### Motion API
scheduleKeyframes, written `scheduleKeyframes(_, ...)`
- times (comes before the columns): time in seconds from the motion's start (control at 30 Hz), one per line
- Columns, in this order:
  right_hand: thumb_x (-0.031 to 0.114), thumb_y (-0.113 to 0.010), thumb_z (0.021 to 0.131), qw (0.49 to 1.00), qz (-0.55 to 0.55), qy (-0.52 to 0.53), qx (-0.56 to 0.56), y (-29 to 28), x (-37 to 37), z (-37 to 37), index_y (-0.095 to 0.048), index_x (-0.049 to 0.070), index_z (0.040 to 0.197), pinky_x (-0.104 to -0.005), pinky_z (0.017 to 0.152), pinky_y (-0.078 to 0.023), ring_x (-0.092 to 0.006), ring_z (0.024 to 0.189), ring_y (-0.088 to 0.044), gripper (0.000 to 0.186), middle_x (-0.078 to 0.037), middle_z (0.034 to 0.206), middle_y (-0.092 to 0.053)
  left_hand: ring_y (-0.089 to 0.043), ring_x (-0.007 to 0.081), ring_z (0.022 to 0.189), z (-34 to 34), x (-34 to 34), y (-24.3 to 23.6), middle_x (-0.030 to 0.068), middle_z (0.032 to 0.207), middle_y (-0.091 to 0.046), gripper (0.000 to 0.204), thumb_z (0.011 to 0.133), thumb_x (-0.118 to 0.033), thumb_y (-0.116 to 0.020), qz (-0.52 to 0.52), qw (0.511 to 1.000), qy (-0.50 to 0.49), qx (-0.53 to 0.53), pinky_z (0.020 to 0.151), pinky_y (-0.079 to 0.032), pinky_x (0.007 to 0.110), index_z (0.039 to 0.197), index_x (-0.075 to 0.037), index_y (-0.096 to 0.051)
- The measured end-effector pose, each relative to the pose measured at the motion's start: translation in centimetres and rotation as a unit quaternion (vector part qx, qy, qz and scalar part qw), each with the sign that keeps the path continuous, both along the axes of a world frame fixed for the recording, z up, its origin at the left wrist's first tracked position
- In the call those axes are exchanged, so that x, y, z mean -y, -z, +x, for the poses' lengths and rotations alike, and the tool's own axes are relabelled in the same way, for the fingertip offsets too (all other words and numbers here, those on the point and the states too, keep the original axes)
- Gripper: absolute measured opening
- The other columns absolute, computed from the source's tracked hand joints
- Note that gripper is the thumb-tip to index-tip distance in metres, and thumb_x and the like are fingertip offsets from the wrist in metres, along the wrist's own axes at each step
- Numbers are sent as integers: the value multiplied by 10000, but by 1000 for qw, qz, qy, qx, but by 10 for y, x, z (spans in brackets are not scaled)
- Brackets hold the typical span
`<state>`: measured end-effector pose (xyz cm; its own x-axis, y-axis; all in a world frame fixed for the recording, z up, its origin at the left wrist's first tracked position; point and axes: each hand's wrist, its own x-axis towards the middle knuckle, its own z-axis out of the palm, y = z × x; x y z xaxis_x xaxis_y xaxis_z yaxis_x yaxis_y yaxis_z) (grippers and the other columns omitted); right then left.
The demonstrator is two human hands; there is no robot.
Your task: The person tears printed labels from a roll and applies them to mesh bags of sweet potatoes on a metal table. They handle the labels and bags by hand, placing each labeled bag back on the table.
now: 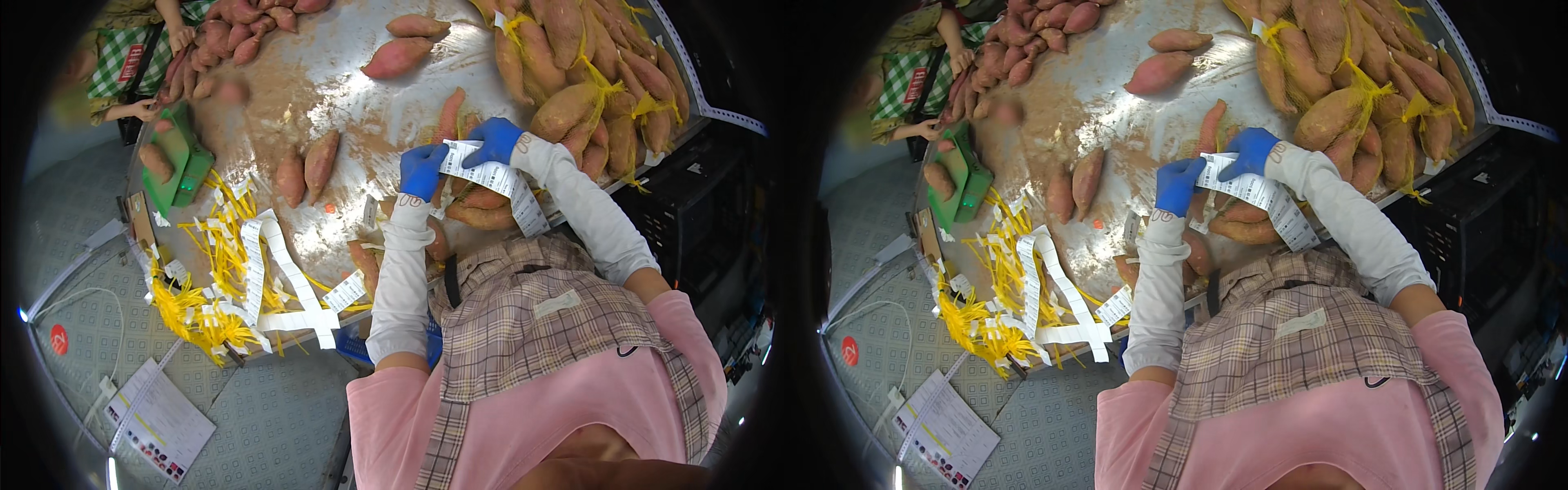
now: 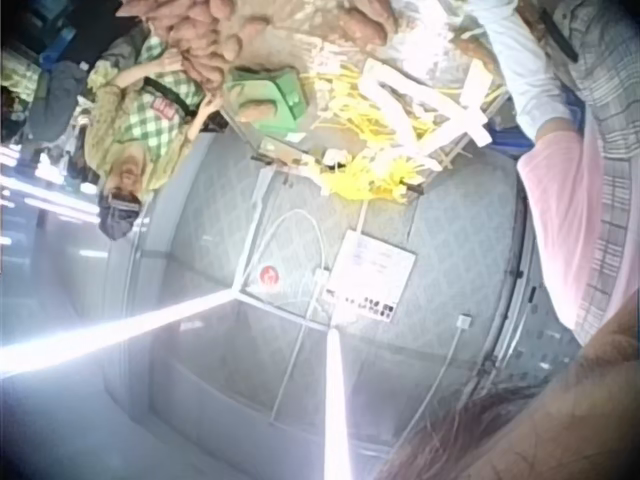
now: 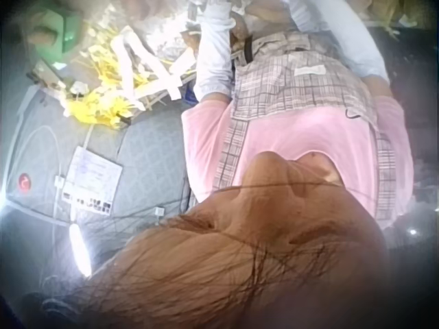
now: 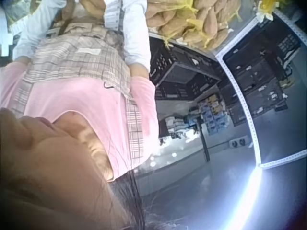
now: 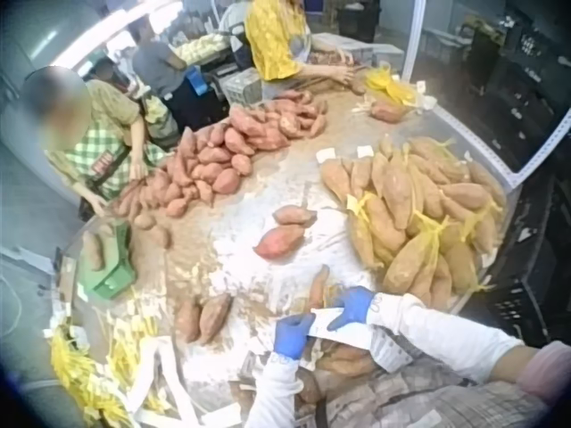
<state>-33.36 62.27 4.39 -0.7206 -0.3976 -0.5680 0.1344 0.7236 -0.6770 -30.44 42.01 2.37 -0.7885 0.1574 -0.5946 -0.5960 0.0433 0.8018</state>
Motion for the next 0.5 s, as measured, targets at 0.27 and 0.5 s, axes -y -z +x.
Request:
scheduleKeyframes(0.27,301,-757,688,991,-93,16,91,-32,-60,16,-682,10,954,-295,661,-484,-168,694,-631,402,-109,790,-681,-551,110,579,5,4,11,70,658,-629,249,843,-208,-598,-54,996,-24,-63,536,-428,278,797,28,-663)
scheduleKeyframes(0.5,204,-714,760,834,-387,267,290,7,-21,17,-614,11,1105,-271,719,-480,-150,808,-616,408,-89,953,-659,-615,140,685,12,-5,8,110,757,-672,235,794,-184,-627,-114,984,5,-135,623,-466,303,921,9,-670)
